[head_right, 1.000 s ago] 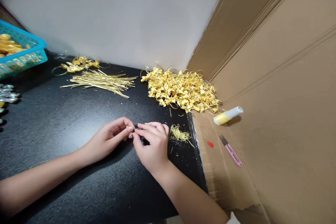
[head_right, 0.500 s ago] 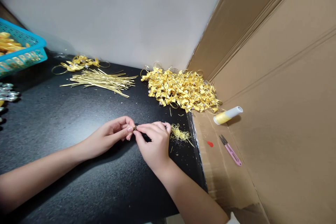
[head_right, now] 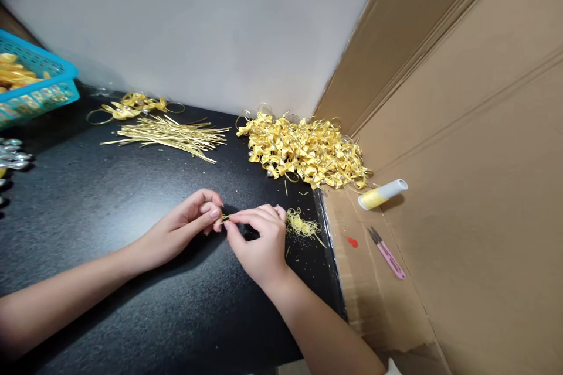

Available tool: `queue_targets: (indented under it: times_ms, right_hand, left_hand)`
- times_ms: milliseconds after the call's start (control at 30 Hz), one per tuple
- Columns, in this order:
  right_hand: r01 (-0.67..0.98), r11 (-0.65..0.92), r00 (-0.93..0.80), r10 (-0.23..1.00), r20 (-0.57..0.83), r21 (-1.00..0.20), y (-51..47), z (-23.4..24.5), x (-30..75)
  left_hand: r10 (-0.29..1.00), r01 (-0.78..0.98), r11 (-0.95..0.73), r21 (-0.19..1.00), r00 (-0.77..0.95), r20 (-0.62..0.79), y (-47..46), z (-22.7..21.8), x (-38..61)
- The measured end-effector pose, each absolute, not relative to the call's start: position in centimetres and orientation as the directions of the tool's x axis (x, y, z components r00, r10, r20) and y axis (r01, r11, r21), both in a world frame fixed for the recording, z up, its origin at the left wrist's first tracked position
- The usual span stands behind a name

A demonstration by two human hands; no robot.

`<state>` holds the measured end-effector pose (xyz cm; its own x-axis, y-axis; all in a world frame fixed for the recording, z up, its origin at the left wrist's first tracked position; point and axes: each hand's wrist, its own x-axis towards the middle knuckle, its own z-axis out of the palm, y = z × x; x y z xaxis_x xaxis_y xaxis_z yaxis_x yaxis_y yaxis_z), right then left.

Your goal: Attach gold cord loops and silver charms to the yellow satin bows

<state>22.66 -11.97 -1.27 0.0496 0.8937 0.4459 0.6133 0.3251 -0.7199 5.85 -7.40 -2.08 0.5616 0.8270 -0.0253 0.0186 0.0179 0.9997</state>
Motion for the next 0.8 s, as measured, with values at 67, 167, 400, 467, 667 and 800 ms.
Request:
queue_targets:
  times_ms: [67,167,400,467,667,800]
  right_hand:
    - [0.606,0.314,0.065,0.896,0.439,-0.731,-12.0,-1.2,22.6]
    - [0.543,0.244,0.148,0.914,0.378,-0.803,-12.1,-1.4,22.5]
    - [0.365,0.083,0.08,0.99,0.12,-0.927,-11.5,-1.9,22.9]
    - [0.33,0.05,0.086,0.993,0.083,-0.943,-11.2,-1.7,23.5]
    - [0.046,-0.058,-0.214,0.975,-0.067,-0.997,-10.7,-0.8,24.5]
    - [-0.069,-0.108,-0.114,0.988,-0.1,-0.992,-10.3,-1.3,25.1]
  left_hand:
    - [0.848,0.064,-0.019,0.998,0.529,-0.018,-7.7,-2.1,5.9]
    - [0.867,0.119,-0.075,0.99,0.498,0.006,-8.1,-2.1,5.9]
    - [0.887,0.203,-0.175,0.963,0.457,0.065,-8.3,-2.3,5.8]
    - [0.897,0.227,-0.183,0.956,0.438,0.068,-8.3,-2.3,5.8]
    - [0.885,0.111,-0.078,0.991,0.465,0.018,-8.1,-2.4,5.6]
    - [0.887,0.032,0.041,0.999,0.459,-0.051,-8.0,-2.7,5.5]
